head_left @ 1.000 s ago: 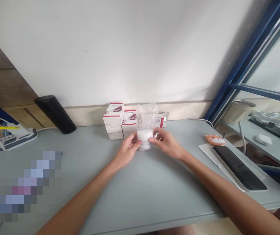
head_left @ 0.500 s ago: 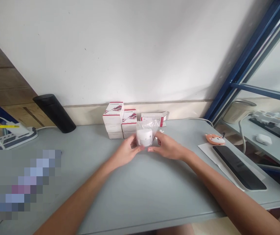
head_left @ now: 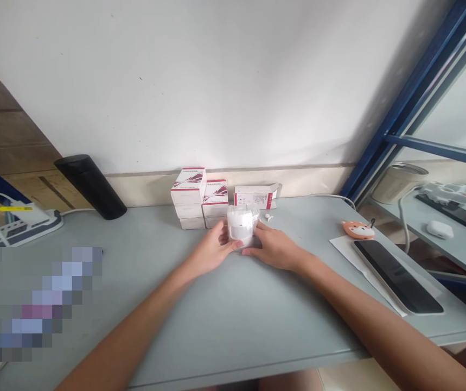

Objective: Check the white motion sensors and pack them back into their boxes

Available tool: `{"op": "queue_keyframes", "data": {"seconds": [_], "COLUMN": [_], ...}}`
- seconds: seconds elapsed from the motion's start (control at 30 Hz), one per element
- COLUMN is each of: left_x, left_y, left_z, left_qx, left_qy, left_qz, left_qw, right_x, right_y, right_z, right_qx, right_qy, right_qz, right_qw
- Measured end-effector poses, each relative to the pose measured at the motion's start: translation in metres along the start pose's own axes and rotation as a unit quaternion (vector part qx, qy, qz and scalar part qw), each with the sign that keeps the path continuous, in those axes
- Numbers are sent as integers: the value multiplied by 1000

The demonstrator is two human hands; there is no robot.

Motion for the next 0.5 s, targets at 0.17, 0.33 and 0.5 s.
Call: {"op": "queue_keyframes", "data": {"seconds": [0.17, 0.33, 0.5], "left_x": [-2, -7, -4], "left_y": [4, 11, 15], "left_z": [-3, -17, -26], "left_qx": [-33, -33, -3], "left_qy": [15, 178, 289], "left_qz": [-9, -34, -14], "left_qw": [999, 983, 957], "right_x": [0, -16, -33], "right_y": [0, 0, 1], "right_z": [0, 8, 19], "right_qx": [-29, -14, -30], "right_qy": [-18, -97, -169], "right_qz": [-3, -54, -206], "right_qw": [999, 994, 963]}}
Point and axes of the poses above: each hand's wrist, its own y-axis away from the middle knuckle, its own x-axis out of the palm, z = x × y, the point moved 5 cm from there along -y, towards the middle knuckle, and after that the axes turned 14 degrees about -x, right-handed, at the moved point
